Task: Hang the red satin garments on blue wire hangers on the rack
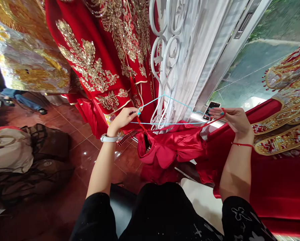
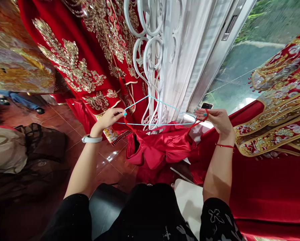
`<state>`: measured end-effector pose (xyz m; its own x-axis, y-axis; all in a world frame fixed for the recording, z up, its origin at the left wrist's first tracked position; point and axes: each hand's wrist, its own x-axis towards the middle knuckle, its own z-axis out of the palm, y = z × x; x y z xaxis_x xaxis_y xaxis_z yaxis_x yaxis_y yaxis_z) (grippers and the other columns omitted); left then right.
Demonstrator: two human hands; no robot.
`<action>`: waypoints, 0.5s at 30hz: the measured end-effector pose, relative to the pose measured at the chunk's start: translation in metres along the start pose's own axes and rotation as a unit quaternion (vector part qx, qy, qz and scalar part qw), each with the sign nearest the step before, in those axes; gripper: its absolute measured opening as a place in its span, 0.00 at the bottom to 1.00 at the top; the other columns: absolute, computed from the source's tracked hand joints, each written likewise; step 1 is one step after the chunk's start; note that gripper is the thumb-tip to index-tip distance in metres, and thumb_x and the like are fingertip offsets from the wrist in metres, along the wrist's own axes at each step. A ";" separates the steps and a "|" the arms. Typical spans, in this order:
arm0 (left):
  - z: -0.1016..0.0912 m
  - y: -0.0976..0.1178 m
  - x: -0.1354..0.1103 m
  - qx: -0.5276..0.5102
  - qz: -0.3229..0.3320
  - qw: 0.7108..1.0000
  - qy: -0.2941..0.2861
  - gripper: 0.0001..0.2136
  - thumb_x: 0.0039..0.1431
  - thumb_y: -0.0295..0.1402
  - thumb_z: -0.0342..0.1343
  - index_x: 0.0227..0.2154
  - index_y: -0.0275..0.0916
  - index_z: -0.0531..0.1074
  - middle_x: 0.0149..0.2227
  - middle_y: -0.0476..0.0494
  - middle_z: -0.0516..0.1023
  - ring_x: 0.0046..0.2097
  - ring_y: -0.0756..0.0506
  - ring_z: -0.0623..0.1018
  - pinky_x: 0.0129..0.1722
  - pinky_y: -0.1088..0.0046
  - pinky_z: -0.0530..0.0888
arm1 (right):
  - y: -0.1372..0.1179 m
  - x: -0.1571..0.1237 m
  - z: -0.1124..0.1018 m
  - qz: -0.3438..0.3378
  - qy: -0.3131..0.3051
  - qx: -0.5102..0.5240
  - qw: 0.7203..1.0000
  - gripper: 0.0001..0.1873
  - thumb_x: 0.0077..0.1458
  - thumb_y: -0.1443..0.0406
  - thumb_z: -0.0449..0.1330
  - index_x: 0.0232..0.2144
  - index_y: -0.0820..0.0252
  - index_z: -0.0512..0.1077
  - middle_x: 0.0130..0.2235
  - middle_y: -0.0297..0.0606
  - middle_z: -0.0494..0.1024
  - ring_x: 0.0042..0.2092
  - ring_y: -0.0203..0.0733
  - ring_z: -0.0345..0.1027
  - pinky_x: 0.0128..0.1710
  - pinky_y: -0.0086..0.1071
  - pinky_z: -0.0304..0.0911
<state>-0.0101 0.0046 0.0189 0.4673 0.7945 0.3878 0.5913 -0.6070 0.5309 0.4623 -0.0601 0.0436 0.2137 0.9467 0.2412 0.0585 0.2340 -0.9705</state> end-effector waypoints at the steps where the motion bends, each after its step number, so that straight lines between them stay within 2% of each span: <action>1: 0.002 0.000 0.001 -0.004 0.001 1.000 -0.002 0.13 0.64 0.41 0.51 0.29 0.38 0.73 0.30 0.46 0.76 0.32 0.46 0.71 0.40 0.68 0.72 | -0.001 0.001 0.002 0.014 -0.011 -0.024 1.000 0.28 0.24 0.50 0.82 0.26 0.64 0.85 0.34 0.54 0.86 0.38 0.52 0.83 0.42 0.45 0.77; 4: 0.010 -0.001 0.003 -0.021 0.001 1.000 -0.001 0.14 0.65 0.42 0.51 0.29 0.39 0.72 0.30 0.46 0.76 0.33 0.46 0.71 0.39 0.68 0.71 | -0.003 0.007 0.017 0.028 -0.038 -0.084 0.995 0.21 0.31 0.55 0.81 0.24 0.65 0.84 0.30 0.49 0.85 0.38 0.49 0.82 0.45 0.43 0.75; 7: 0.017 0.000 0.003 -0.034 0.002 0.999 0.006 0.14 0.65 0.42 0.51 0.28 0.39 0.71 0.30 0.46 0.76 0.33 0.46 0.71 0.39 0.69 0.70 | -0.003 0.017 0.039 -0.009 -0.070 -0.117 0.991 0.20 0.33 0.54 0.81 0.24 0.63 0.83 0.30 0.43 0.85 0.38 0.49 0.82 0.48 0.44 0.76; 10: 0.023 0.001 0.002 -0.035 -0.004 0.999 0.019 0.14 0.66 0.42 0.52 0.30 0.38 0.72 0.32 0.44 0.77 0.34 0.45 0.73 0.41 0.68 0.72 | 0.001 0.028 0.057 -0.053 -0.090 -0.172 0.979 0.18 0.36 0.53 0.79 0.24 0.60 0.83 0.28 0.38 0.84 0.37 0.49 0.80 0.45 0.43 0.76; 13: 0.034 0.003 0.000 -0.016 -0.027 0.998 0.060 0.14 0.68 0.41 0.50 0.34 0.38 0.74 0.37 0.40 0.80 0.40 0.42 0.76 0.48 0.63 0.74 | 0.011 0.040 0.065 -0.105 -0.096 -0.241 0.960 0.13 0.45 0.56 0.75 0.23 0.59 0.80 0.28 0.38 0.83 0.37 0.48 0.79 0.43 0.40 0.74; 15: 0.048 0.006 -0.007 0.015 -0.043 0.992 0.115 0.14 0.70 0.41 0.49 0.42 0.38 0.76 0.45 0.36 0.81 0.50 0.38 0.77 0.57 0.57 0.72 | 0.020 0.046 0.064 -0.134 -0.102 -0.290 0.942 0.08 0.51 0.61 0.70 0.26 0.58 0.79 0.31 0.39 0.83 0.38 0.47 0.78 0.46 0.41 0.73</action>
<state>0.0219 -0.0059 -0.0167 0.2542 0.8246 0.5053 0.6432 -0.5343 0.5484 0.4109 0.0019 0.0347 -0.0727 0.9080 0.4127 0.6199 0.3653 -0.6945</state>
